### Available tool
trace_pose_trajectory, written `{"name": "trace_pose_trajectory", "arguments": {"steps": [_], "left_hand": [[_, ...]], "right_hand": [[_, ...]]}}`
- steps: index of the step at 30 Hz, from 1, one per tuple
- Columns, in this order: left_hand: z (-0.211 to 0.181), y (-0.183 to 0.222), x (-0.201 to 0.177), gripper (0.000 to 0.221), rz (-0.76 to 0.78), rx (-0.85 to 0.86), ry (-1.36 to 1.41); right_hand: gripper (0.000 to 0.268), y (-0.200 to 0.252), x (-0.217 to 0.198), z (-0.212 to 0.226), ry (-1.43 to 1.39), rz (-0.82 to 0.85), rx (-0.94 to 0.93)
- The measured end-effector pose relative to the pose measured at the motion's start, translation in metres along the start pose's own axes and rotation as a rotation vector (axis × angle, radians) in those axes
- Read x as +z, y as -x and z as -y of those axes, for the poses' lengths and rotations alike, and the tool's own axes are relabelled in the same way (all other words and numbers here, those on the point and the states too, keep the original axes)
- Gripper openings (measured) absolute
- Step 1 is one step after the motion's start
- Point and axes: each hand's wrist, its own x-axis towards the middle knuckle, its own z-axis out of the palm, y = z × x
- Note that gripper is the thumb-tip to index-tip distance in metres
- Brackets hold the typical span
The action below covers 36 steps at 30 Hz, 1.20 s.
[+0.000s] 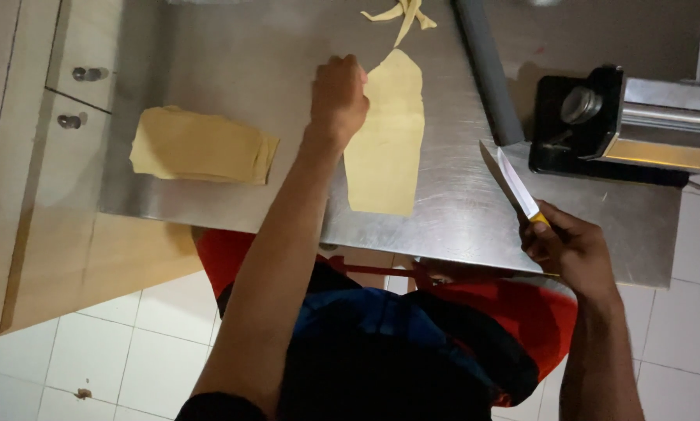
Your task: Trimming pasta dough sheets with scissors and a knife before rolling them out with a rolling pin on a metal workbench.
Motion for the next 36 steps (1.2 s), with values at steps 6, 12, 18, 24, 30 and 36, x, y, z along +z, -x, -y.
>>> {"name": "trace_pose_trajectory", "arguments": {"steps": [6,12,18,24,30,36], "left_hand": [[0.004,-0.003,0.004,0.026,-0.006,0.017,-0.039],[-0.015,0.012,-0.021,0.017,0.085,-0.034,0.171],[-0.004,0.017,-0.016,0.014,0.151,0.032,0.521],[-0.014,0.024,-0.038,0.057,0.299,-0.128,0.518],[-0.015,0.037,-0.018,0.041,0.15,0.123,0.506],[-0.004,0.055,-0.03,0.03,0.141,0.348,0.763]], "right_hand": [[0.024,0.002,0.003,-0.002,-0.02,-0.027,-0.014],[0.019,0.005,0.006,0.003,0.033,-0.043,-0.026],[0.022,0.006,0.02,0.014,-0.072,-0.117,0.057],[0.02,-0.001,0.052,0.019,-0.103,-0.114,0.056],[0.015,-0.007,0.077,0.024,-0.125,-0.172,-0.157],[0.014,-0.033,0.087,0.003,-0.21,-0.127,-0.209]]}}
